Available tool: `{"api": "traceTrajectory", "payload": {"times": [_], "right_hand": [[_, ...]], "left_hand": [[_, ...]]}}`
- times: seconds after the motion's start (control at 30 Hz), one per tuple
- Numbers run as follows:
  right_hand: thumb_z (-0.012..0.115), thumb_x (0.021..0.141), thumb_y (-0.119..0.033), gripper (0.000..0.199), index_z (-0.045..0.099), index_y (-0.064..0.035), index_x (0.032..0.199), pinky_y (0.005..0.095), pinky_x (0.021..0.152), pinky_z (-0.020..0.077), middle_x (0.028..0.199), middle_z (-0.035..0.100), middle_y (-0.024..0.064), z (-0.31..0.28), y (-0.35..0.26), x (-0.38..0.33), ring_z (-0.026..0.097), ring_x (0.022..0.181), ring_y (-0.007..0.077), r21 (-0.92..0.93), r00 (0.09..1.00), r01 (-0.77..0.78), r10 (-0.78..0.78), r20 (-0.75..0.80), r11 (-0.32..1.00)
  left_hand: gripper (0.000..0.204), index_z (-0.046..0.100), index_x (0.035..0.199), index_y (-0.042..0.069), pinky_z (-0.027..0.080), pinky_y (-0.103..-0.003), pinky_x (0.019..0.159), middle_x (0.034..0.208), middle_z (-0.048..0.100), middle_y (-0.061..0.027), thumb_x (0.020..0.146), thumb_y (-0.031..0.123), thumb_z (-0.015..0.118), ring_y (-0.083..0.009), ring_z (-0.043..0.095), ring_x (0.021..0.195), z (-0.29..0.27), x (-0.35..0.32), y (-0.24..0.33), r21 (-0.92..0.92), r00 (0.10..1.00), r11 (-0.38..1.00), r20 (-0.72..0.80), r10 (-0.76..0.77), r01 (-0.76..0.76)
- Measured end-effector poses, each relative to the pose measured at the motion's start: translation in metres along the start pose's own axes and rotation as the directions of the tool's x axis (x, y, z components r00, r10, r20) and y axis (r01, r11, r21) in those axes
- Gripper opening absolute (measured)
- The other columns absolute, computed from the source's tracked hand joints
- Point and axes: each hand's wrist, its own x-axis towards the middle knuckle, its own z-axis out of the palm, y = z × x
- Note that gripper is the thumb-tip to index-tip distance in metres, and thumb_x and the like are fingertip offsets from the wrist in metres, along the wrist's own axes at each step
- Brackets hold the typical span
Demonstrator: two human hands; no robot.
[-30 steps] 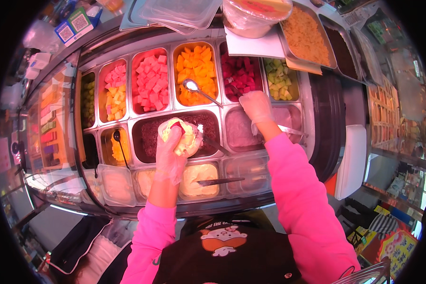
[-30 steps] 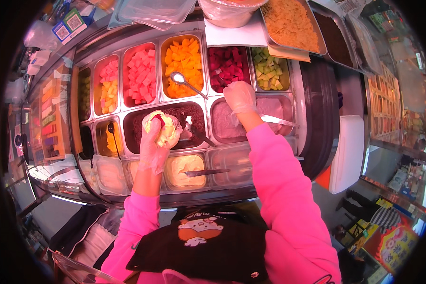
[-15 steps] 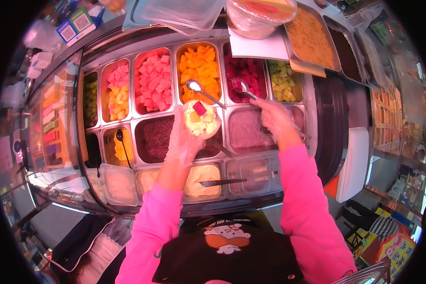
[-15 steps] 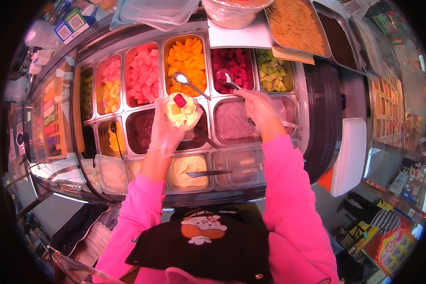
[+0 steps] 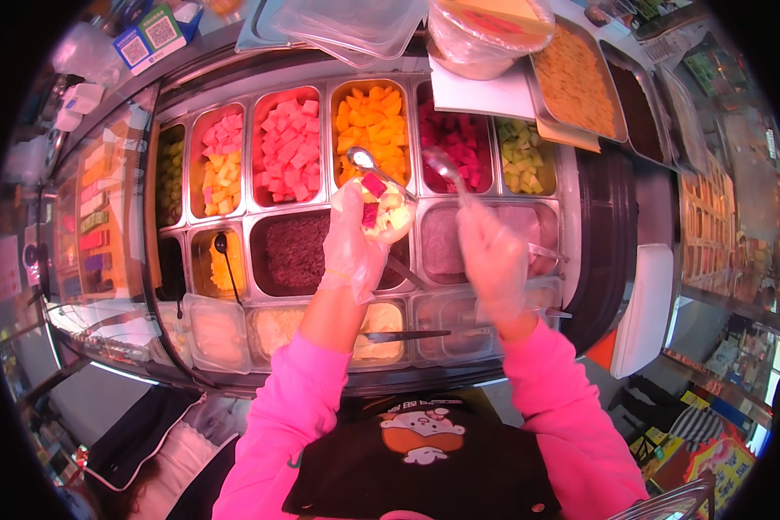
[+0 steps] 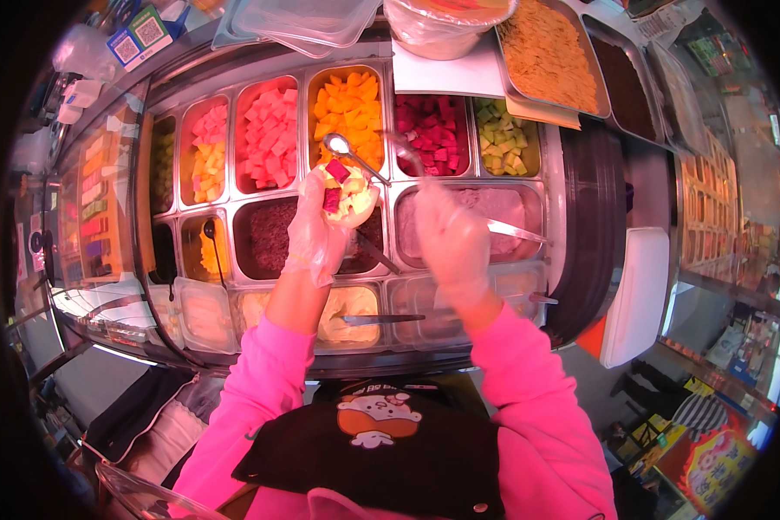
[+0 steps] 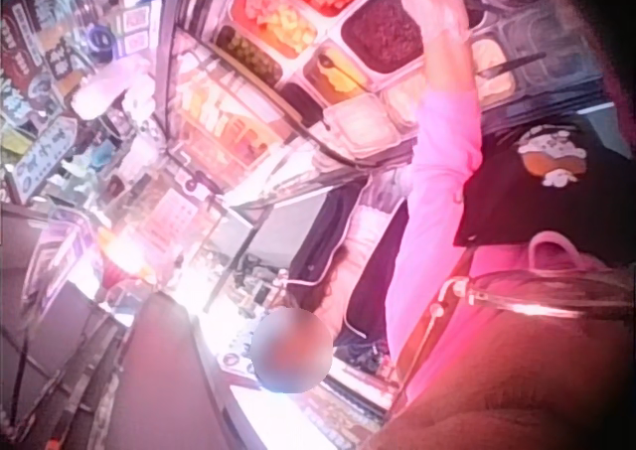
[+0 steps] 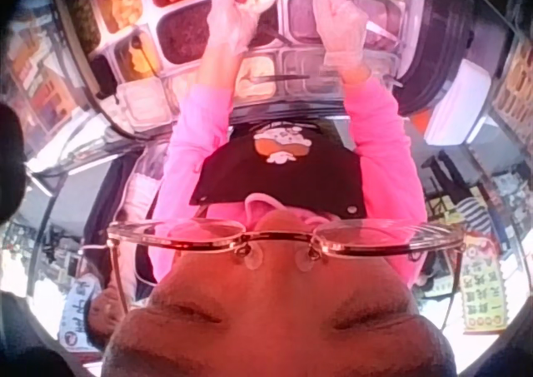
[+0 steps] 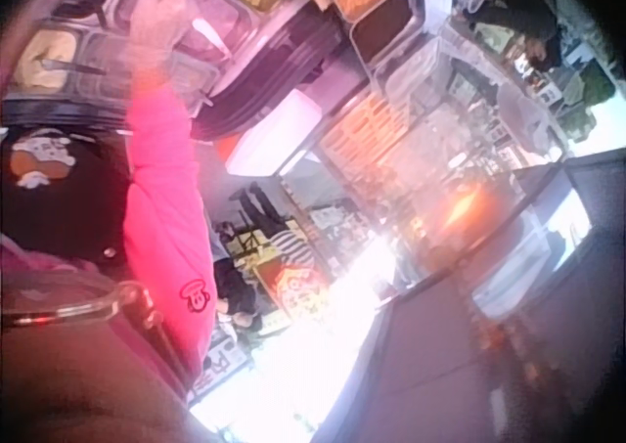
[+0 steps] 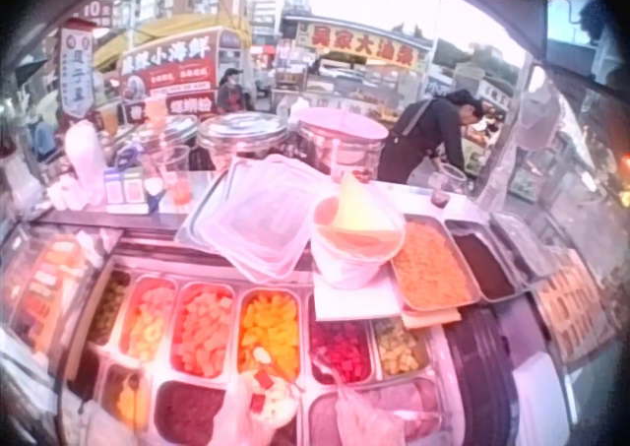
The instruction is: The person assembles a street food item by hand, scooping various colorful toppings and fillings from a refrigerated display case into a dough pocket, then sealing and coating it in crumbs before placing it in a container.
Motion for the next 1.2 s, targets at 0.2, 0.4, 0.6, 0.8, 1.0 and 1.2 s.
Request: {"api": "traceTrajectory", "payload": {"times": [0.2,0.4,0.6,0.8,1.0,1.2], "right_hand": [[0.066,0.095,-0.036,0.033,0.077,-0.0051,0.092,0.0497,0.076,0.0521,0.084,0.068,0.0169,0.033,0.081,0.089,0.066,0.086,0.0359,-0.636,0.973,0.206,-0.227,0.050,0.744],[0.063,0.088,-0.030,0.031,0.075,-0.0029,0.079,0.0490,0.076,0.0560,0.085,0.069,0.0194,0.137,0.051,0.109,0.069,0.083,0.0390,-0.380,0.852,0.452,-0.264,0.452,0.807],[0.064,0.086,-0.025,0.026,0.074,-0.0022,0.080,0.0527,0.078,0.0561,0.083,0.070,0.0236,0.152,0.041,0.104,0.070,0.083,0.0432,-0.415,0.898,0.268,-0.070,0.434,0.870],[0.062,0.087,-0.017,0.015,0.067,-0.0030,0.083,0.0546,0.067,0.0566,0.081,0.070,0.0223,0.138,0.039,0.095,0.070,0.075,0.0448,-0.435,0.982,0.184,-0.143,0.126,0.881],[0.062,0.087,-0.020,0.019,0.074,-0.0058,0.085,0.0539,0.073,0.0578,0.084,0.073,0.0205,0.124,0.035,0.113,0.073,0.080,0.0410,-0.544,0.936,0.285,-0.107,0.335,0.789],[0.061,0.088,-0.025,0.025,0.074,-0.0049,0.082,0.0536,0.076,0.0551,0.082,0.070,0.0220,0.118,0.017,0.118,0.069,0.083,0.0433,-0.423,0.875,0.271,-0.038,0.484,0.864]], "left_hand": [[0.045,0.050,0.138,0.008,0.057,-0.055,0.101,0.127,0.063,-0.0171,0.107,0.039,0.058,-0.0331,0.065,0.118,-0.023,-0.026,0.029,0.088,0.997,0.993,0.016,0.081,-0.082],[0.045,0.050,0.138,0.009,0.058,-0.052,0.099,0.126,0.064,-0.0160,0.105,0.037,0.063,-0.0308,0.066,0.116,-0.043,-0.049,0.063,0.080,0.978,0.980,0.122,0.170,-0.180],[0.053,0.047,0.148,0.005,0.050,-0.060,0.111,0.143,0.059,-0.0188,0.107,0.037,0.056,-0.0387,0.059,0.131,-0.067,-0.064,0.084,0.007,0.993,0.994,0.042,0.112,-0.112],[0.056,0.049,0.145,0.008,0.051,-0.057,0.109,0.139,0.060,-0.0149,0.105,0.046,0.058,-0.0347,0.060,0.129,-0.074,-0.071,0.091,0.066,0.992,0.992,0.079,0.102,-0.107],[0.060,0.049,0.144,0.009,0.052,-0.055,0.108,0.133,0.062,-0.0128,0.102,0.050,0.061,-0.0318,0.062,0.125,-0.070,-0.073,0.090,0.041,0.995,0.999,0.093,0.029,-0.032],[0.058,0.047,0.144,0.011,0.052,-0.055,0.108,0.133,0.062,-0.0139,0.103,0.049,0.060,-0.0307,0.061,0.126,-0.067,-0.071,0.091,0.048,0.993,0.999,0.118,-0.012,0.006]]}}
